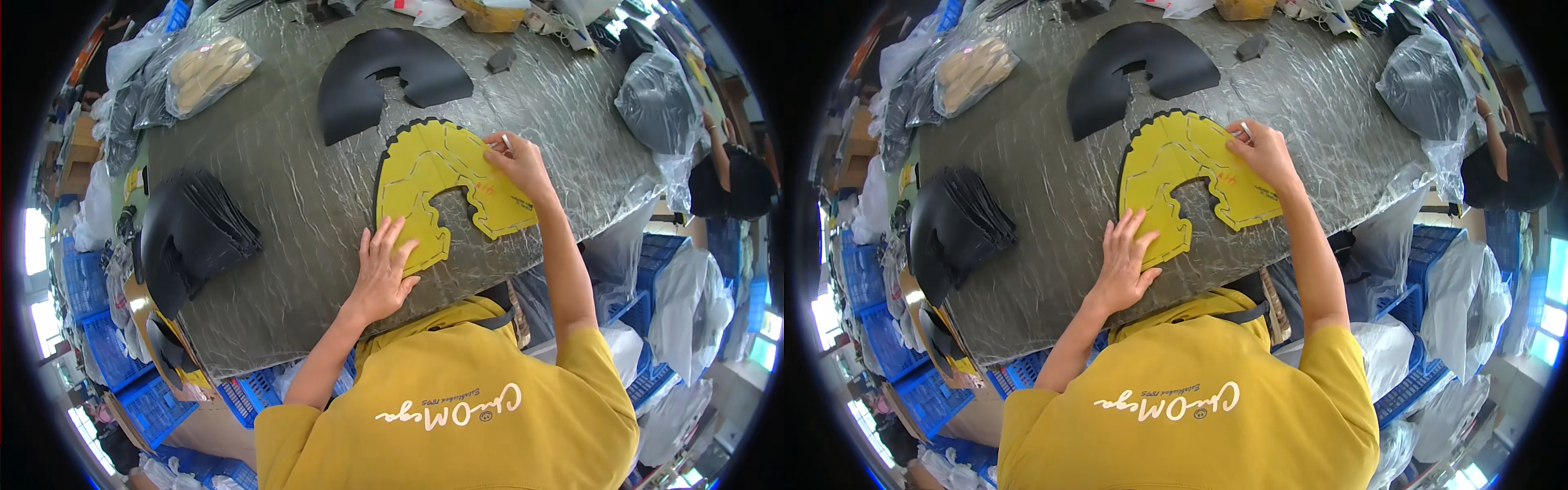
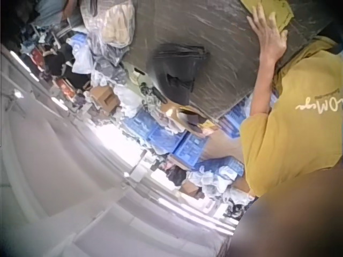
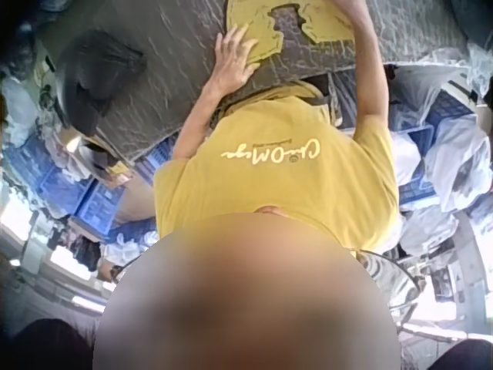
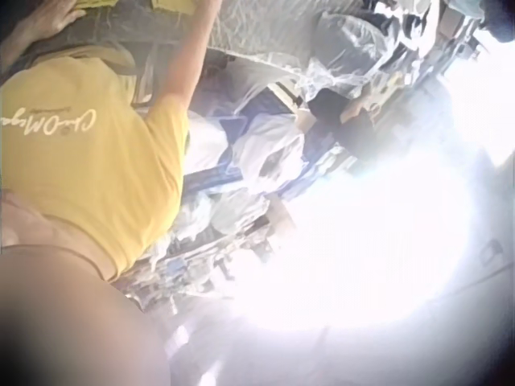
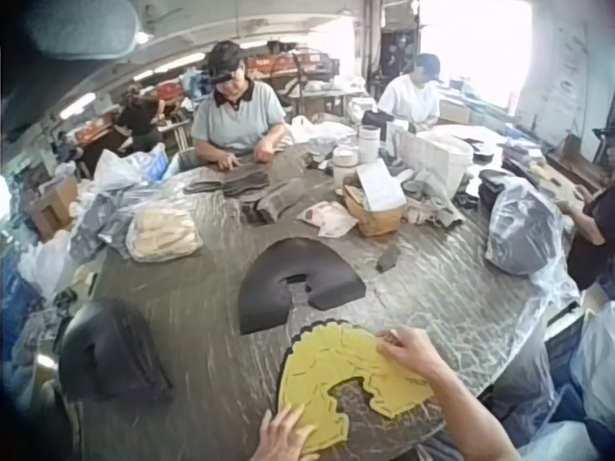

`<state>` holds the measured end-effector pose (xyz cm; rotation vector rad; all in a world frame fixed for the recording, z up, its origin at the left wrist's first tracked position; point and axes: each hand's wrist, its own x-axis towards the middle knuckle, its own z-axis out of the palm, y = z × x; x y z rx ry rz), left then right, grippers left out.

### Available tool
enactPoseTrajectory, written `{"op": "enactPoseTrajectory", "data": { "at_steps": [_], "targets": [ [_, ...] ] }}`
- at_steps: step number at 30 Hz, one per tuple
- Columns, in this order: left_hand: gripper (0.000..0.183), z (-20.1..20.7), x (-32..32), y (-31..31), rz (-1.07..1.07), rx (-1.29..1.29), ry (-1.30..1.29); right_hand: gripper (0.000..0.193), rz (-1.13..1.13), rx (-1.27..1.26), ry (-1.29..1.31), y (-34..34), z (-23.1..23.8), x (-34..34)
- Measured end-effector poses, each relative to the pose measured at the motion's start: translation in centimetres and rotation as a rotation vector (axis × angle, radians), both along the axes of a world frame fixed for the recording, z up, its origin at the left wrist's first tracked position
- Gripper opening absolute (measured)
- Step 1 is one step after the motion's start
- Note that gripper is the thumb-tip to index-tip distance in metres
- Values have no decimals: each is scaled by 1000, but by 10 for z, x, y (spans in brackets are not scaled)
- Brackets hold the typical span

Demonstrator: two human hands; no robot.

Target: Trace a shoe pattern onto pieces of black leather material using a stencil and a marking pen.

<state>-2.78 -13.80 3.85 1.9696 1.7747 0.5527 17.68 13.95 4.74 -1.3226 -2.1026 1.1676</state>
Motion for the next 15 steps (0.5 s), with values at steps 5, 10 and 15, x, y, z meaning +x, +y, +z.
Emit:
{"op": "enactPoseTrajectory", "data": {
  "at_steps": [5, 10, 15],
  "targets": [
    [64, -4, 0, 5, 41, 53, -4, 30, -15, 11, -27, 9, -12, -3],
    [60, -7, -4, 8, 42, 96, 44, 32, 32, 65, -133, 10, -8, -11],
    [55, -4, -5, 9, 43, 104, 45, 31, 111, 407, -377, 8, 1, -23]
  ]
}}
